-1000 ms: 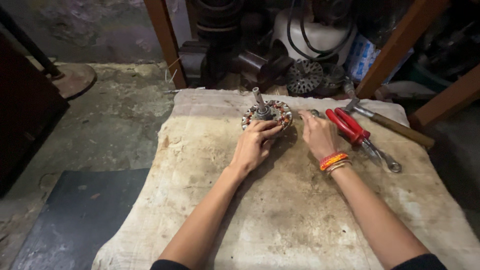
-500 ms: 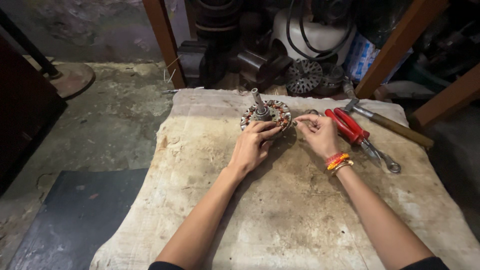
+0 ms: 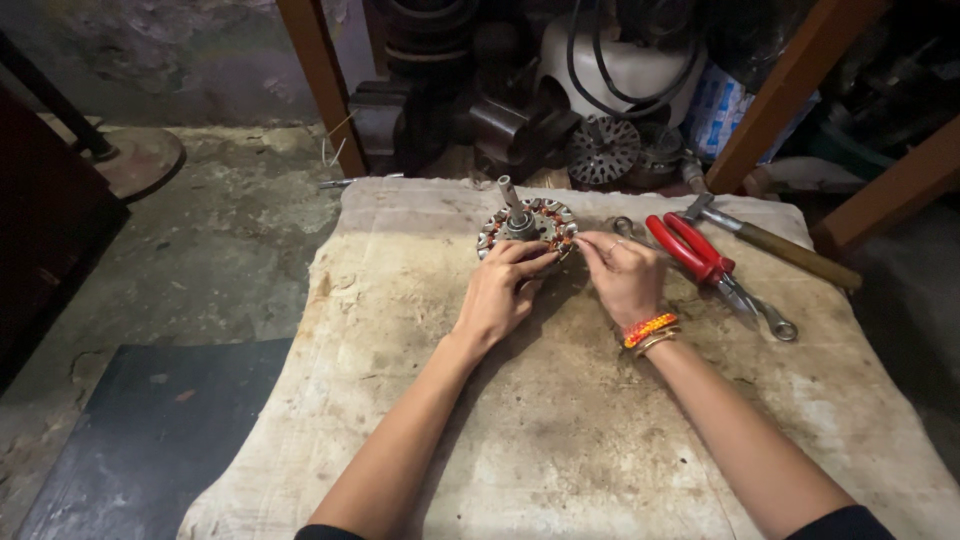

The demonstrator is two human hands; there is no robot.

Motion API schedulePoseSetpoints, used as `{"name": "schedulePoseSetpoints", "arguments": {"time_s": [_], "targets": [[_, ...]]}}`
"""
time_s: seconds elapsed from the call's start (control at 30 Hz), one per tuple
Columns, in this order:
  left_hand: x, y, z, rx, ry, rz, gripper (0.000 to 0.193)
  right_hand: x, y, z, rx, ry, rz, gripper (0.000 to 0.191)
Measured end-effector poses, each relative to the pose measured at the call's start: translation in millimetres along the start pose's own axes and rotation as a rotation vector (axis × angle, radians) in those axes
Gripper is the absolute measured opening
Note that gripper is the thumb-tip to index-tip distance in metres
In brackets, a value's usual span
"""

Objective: The person winds copper wire around the slots of a motor stator by hand, rotating the stator and feeding wire into each slot sequentially. The person uses both hands to guide and press the wire into place while keeping the stator stable on the work surface.

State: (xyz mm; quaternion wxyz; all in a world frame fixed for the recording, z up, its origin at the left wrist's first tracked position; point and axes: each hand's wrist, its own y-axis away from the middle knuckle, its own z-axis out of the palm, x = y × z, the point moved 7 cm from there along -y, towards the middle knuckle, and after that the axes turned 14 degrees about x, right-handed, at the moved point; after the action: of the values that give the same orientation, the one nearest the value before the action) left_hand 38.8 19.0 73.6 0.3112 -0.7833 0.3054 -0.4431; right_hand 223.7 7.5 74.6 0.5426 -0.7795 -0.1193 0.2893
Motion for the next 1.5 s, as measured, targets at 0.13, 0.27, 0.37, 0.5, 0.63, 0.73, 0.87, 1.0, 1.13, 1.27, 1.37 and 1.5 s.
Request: {"name": "schedulePoseSetpoints", "arguments": {"time_s": [0.13,0.27,0.37,0.5,0.63,0.73,0.87,1.0,1.13,1.27,1.37,1.5], "targets": [[-1,-1,0,0.006,-0.006,0.01,0.047,0,-4,11,-0.041,0.071,-0.064,0.007],[-1,1,1,0.01,-0.022,0.012,0.047,17,1,13,-0.068,0.067,0.017,0.007],[-1,0,2,0.003,-0.022,0.01,0.047,41,13,14,-0.161,0.157,0.217,0.008],[-2,0,3,-0.009,-0.035,0.006,0.049,55,23,21,-0.27,0.051,0.413,0.012],[-1,0,2,0.003,-0.032,0.032,0.05,36,17,18,-0.336,0.147,0.178,0.023],[0,0,0,0.007,-0.016,0.034,0.049,13,12,7,-0.302,0.165,-0.055,0.025],[1,-1,-1,0.012,-0.006,0.018,0.047,9,9,8,-0.437,0.112,-0.045,0.022],[3,-1,-1,0.004,-0.013,0.027,0.048,11,11,11,-0.437,0.094,-0.051,0.019],[1,-1,0,-0.004,-0.007,0.015,0.049,22,13,19,-0.36,0.226,0.072,0.019],[-1,-1,1,-0.002,-0.004,0.002,0.05,14,14,19,-0.262,0.241,0.026,0.018],[-2,0,2,-0.006,-0.005,-0.007,0.051,12,13,17,-0.26,0.228,0.006,0.016],[-3,0,2,-0.014,-0.021,-0.014,0.052,33,21,25,-0.4,0.162,0.288,0.011]]}}
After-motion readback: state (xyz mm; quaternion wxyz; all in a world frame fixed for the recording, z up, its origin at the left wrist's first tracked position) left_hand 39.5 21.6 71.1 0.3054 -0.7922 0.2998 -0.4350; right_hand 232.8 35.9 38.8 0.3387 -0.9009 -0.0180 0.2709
